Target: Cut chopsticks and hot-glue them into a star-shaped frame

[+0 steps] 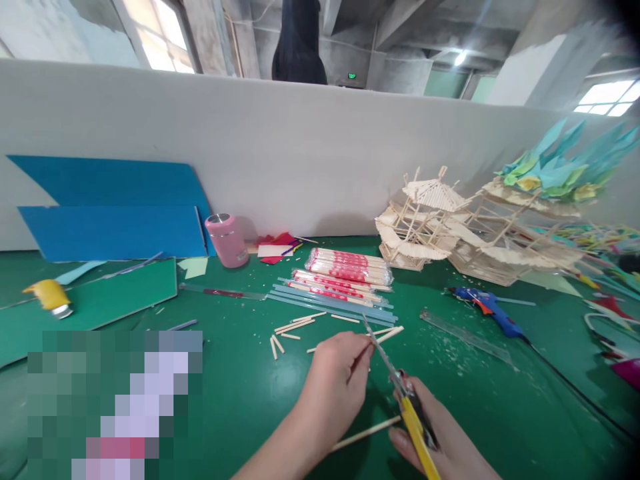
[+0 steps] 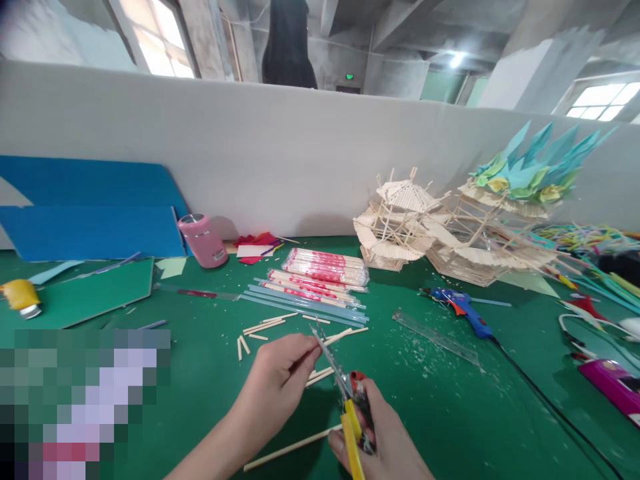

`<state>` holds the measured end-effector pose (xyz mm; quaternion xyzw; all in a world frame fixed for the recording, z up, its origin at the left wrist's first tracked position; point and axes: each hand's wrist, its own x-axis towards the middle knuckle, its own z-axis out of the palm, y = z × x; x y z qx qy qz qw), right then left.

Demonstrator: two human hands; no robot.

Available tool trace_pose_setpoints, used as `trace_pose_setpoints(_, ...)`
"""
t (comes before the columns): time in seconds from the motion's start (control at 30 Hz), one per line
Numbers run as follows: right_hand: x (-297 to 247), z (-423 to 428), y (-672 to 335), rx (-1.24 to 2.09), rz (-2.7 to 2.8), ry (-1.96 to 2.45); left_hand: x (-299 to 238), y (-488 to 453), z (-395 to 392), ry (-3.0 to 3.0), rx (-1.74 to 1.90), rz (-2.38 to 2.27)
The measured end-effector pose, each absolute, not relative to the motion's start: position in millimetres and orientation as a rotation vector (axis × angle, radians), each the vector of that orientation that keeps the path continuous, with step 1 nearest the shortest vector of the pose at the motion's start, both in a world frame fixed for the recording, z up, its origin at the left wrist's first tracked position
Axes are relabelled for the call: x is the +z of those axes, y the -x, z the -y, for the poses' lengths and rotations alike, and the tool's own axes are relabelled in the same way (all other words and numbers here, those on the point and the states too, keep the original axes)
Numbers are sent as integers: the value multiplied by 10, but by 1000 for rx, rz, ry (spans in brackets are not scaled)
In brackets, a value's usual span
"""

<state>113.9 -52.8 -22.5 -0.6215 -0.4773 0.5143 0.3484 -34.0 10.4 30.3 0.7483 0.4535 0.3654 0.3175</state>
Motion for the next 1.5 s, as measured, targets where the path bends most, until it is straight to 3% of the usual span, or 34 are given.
trace_pose_setpoints(0.17,-291,547,-1143,1308,1168,1647,385,405,-149,-1748,760,-1119)
trace_pose_setpoints(0.4,-196,455,-1067,1294,1322,1605,246,329,-86,-2076,998,-1314)
trace_pose_setpoints(0.53,-135,455,-1059,1403,1320,1499,326,393,-129,-1961,914,-1225)
trace_pose_setpoints(0.67,-256,437,-1060,1297,1313,1548,419,444,-169,-1746,791,-1161)
trace_pose_setpoints(0.9,-353,392,-1049,1267,1201,1600,279,381,-109,-2063,1037,-1291)
trace_pose_setpoints(1.17,-157,469,-1069,1396,1224,1557,398,455,-193,-1742,803,-1144)
trace_pose_setpoints(1.5,-213,446,-1093,1338,1308,1571,314,396,-145,-1972,938,-1238)
